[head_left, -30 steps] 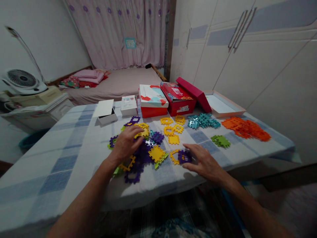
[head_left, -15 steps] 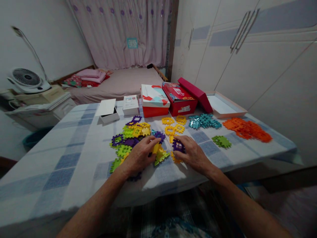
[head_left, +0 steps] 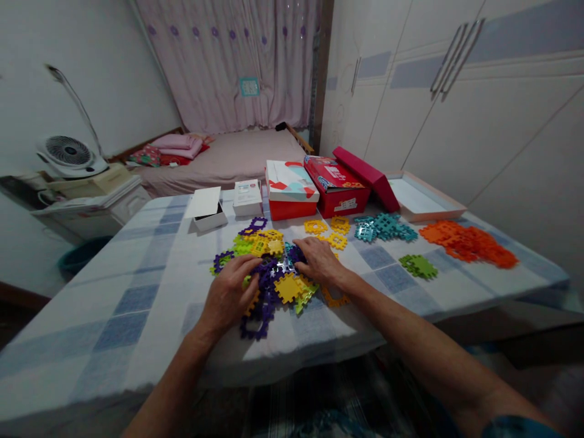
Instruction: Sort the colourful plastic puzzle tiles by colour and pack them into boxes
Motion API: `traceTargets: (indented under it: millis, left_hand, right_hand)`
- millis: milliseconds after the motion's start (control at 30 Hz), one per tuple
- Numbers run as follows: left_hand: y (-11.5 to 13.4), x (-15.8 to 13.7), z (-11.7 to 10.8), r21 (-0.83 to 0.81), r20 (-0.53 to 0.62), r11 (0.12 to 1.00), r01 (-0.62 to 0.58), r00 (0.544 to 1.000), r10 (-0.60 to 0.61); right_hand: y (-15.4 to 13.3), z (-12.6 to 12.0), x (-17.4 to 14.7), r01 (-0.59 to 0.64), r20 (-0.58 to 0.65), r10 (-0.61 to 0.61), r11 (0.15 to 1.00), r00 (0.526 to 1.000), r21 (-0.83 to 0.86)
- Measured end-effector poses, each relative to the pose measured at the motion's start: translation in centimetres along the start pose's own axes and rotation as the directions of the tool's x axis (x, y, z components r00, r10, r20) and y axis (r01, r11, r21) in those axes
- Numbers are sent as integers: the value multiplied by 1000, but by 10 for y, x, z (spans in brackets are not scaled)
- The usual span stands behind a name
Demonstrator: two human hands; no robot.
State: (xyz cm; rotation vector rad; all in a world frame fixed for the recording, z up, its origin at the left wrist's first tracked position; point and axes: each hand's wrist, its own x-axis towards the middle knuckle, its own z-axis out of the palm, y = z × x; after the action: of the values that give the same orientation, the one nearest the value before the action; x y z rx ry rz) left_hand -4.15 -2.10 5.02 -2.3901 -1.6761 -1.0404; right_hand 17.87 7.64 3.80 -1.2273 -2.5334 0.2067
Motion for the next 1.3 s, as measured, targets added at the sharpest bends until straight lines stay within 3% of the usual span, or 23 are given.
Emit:
traceTargets:
  millis: [167, 300, 367, 533, 833, 1033, 1233, 1300]
  left_hand:
    - [-11, -33, -19, -4, -63, 992, 130, 989, -130]
    - [-19, -59, -24, 15, -41, 965, 261, 965, -261]
    - [-20, -69, -22, 26, 17, 953, 303, 953, -304]
    - [-17, -78, -14, 66, 120, 932, 357, 924, -363]
    - [-16, -75, -13, 13, 31, 940, 341, 939, -341]
    - [-15, -72, -14, -58, -39, 923, 381, 923, -384]
    - [-17, -72, -23, -120, -220, 874, 472, 846, -487]
    - [-22, -74, -25, -111, -261, 865, 489, 826, -500]
  right_hand:
    - [13, -5, 6, -59, -117, 82, 979, 990, 193]
    - [19, -12, 9, -112, -237, 122, 992, 964, 56]
    - [17, -14, 9, -79, -189, 76, 997, 979, -4]
    - [3, -10, 11, 22, 88, -12, 994, 996, -109]
    - [1, -1, 22, 56, 100, -37, 979, 994, -196]
    - [5, -1, 20, 25, -34, -27, 997, 999, -76]
    - [11, -36, 2, 45, -339, 10, 987, 941, 153]
    - [12, -51, -10, 82, -259, -11, 961, 966, 264]
